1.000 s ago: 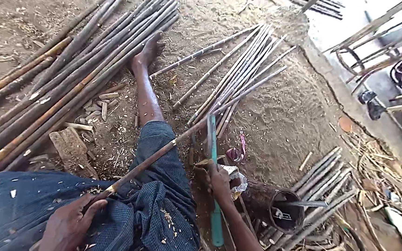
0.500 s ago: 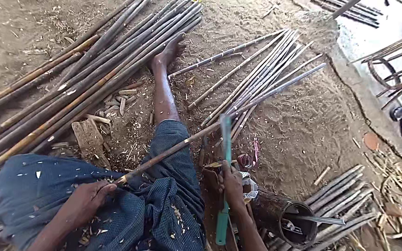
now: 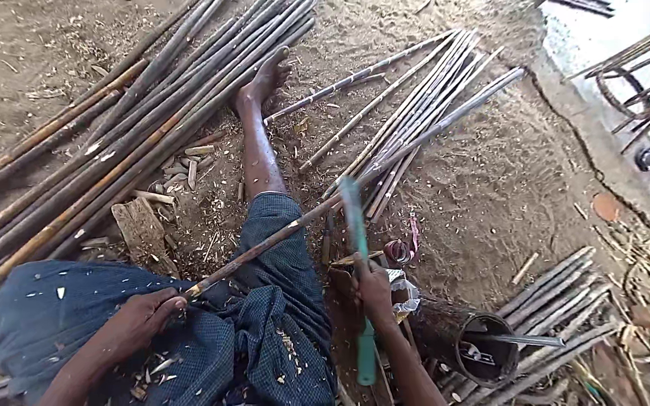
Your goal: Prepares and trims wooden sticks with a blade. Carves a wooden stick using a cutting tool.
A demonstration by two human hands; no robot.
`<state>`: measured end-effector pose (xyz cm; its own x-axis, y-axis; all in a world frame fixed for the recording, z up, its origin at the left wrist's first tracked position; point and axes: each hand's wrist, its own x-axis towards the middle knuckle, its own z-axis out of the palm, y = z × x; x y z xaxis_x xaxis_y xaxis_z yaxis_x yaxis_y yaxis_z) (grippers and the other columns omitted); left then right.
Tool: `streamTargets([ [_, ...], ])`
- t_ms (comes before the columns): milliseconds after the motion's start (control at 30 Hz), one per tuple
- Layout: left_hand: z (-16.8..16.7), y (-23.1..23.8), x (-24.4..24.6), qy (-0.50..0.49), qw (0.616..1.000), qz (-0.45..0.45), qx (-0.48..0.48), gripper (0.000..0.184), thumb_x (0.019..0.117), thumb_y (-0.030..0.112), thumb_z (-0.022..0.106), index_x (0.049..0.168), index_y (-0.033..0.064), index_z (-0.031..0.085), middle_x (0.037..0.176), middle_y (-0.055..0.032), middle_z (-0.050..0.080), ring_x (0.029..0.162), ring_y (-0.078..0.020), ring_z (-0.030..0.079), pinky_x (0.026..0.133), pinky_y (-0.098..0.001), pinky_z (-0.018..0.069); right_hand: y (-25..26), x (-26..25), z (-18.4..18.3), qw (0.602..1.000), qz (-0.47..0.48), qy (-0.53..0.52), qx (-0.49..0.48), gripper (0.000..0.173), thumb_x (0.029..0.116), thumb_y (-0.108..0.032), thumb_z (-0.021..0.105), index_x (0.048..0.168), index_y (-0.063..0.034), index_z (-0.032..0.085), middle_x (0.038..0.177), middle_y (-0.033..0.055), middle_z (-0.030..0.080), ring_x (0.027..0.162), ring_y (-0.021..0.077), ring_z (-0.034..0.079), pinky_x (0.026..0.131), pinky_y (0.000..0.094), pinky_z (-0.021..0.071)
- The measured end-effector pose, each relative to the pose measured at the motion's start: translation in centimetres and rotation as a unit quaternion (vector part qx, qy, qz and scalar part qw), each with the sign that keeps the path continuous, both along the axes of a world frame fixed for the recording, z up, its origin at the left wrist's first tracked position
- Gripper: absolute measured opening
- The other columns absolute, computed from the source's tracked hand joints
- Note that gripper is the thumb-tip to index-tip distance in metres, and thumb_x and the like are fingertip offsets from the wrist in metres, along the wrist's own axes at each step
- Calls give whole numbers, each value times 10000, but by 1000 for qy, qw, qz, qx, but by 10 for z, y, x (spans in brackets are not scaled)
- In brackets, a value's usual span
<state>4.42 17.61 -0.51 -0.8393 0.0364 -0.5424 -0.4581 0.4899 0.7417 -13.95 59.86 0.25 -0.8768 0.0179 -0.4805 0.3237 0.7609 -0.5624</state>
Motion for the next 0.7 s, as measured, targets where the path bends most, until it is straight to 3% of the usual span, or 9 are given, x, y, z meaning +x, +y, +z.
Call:
streamTargets([
  [33,-1,1,1,-7,1000,3,10,466,1037,540,405,927,168,664,571,63,508,458,-76,485,460,-279,436,-1,2,-2,1000,9,5,-2,565,1056,-580,444,941,-52,607,609,75,523,482,222,534,468,434,502],
  [133,8,-2,1,-47,998,16,45,499,1049,530,399,967,138,697,579,44,535,442,-88,489,432,-271,439,-14,24,7,979,193,-33,55,525,1024,-575,496,935,-96,692,730,86,633,707,264,653,681,522,537],
  [200,8,-5,-4,-54,997,19,51,503,1040,542,402,937,143,691,567,45,528,433,-90,480,424,-270,424,-8,10,5,994,103,-30,29,551,1037,-563,507,950,-49,684,711,120,611,647,286,615,631,527,523],
  [267,3,-4,-3,-52,997,11,54,527,1026,586,389,940,157,683,565,44,527,427,-94,484,418,-267,428,-3,1,-6,1000,5,3,-8,596,1050,-601,443,916,-46,613,608,90,538,480,231,544,472,441,509],
  [367,5,-8,-2,-73,994,14,81,448,1015,541,446,1011,137,640,571,18,530,425,-105,496,411,-259,428,-20,20,5,981,182,-27,61,513,1042,-551,469,962,-90,681,736,101,637,702,284,660,673,534,546],
  [433,6,-8,-7,-73,993,15,92,387,997,504,498,1004,137,622,572,20,531,424,-100,491,411,-256,419,-13,9,12,991,115,-42,50,543,1031,-578,503,997,-72,698,751,121,639,690,295,644,665,546,540],
  [500,2,-9,-8,-71,992,10,101,399,987,538,519,976,151,615,576,19,536,421,-101,489,408,-259,418,-1,-6,3,1000,-2,1,9,585,1039,-608,462,993,-50,634,645,96,549,514,241,554,494,457,512],
  [633,1,-13,-5,-79,990,0,113,462,992,599,490,975,160,631,598,11,559,427,-103,499,409,-253,424,-19,19,9,978,197,-25,66,558,1028,-581,477,956,-75,700,766,123,660,753,303,679,714,560,552],
  [700,1,-15,-11,-72,991,-2,113,466,986,609,494,941,166,633,594,17,566,416,-92,492,395,-240,414,-12,4,6,995,93,-26,31,569,1029,-574,511,935,-38,679,713,130,615,657,293,626,639,539,529],
])
